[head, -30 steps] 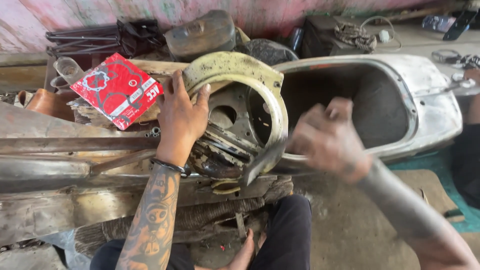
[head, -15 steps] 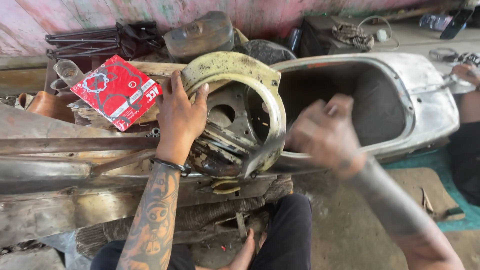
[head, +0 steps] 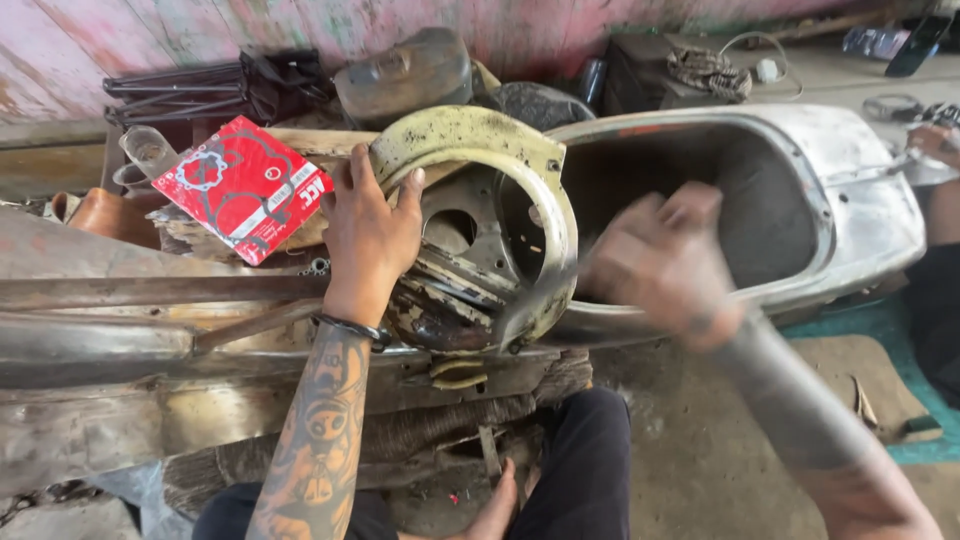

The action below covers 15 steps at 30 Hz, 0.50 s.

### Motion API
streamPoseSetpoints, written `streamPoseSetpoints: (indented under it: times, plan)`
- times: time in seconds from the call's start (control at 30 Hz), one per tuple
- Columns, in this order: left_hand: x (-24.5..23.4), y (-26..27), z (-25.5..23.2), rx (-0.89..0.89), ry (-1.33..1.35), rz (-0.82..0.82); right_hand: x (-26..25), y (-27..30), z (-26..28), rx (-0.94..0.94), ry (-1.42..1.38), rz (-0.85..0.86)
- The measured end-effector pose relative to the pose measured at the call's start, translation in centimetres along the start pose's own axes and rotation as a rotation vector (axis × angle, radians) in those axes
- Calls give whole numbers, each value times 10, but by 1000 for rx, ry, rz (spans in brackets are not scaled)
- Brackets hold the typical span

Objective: The person scrubs a dirty, circular metal part with a wire brush, holding it with the left hand and brushing with the right. They rotate the part to clean different sections and occasionally wipe it with a cloth.

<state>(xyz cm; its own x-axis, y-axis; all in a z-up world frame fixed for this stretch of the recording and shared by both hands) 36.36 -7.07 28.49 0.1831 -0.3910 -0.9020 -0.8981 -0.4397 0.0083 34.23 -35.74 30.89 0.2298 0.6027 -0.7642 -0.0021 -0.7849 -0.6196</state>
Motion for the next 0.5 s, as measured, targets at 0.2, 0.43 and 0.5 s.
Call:
streamPoseSetpoints:
  times: [0.2, 0.43, 0.5]
  plan:
    - [1, -2, 1, 27, 13, -68, 3, -17, 24, 59, -101, -47]
    - [-6, 0, -4, 11, 19, -81, 6, -16, 24, 43, 76, -24]
    - [-3, 2, -3, 22, -3, -42, 3, -16, 21, 29, -68, -57]
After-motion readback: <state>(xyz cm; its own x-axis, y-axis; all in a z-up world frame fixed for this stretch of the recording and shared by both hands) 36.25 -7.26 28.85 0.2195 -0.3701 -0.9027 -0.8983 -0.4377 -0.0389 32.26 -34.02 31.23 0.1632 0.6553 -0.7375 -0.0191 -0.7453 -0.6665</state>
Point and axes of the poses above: each hand's wrist, its own y-axis away from the middle knuckle, its own x-axis out of the palm, z = x × y, the point moved 6 cm from there along -y, towards the middle knuckle, and after that the axes turned 11 degrees about -y, right-handed, at the moved point
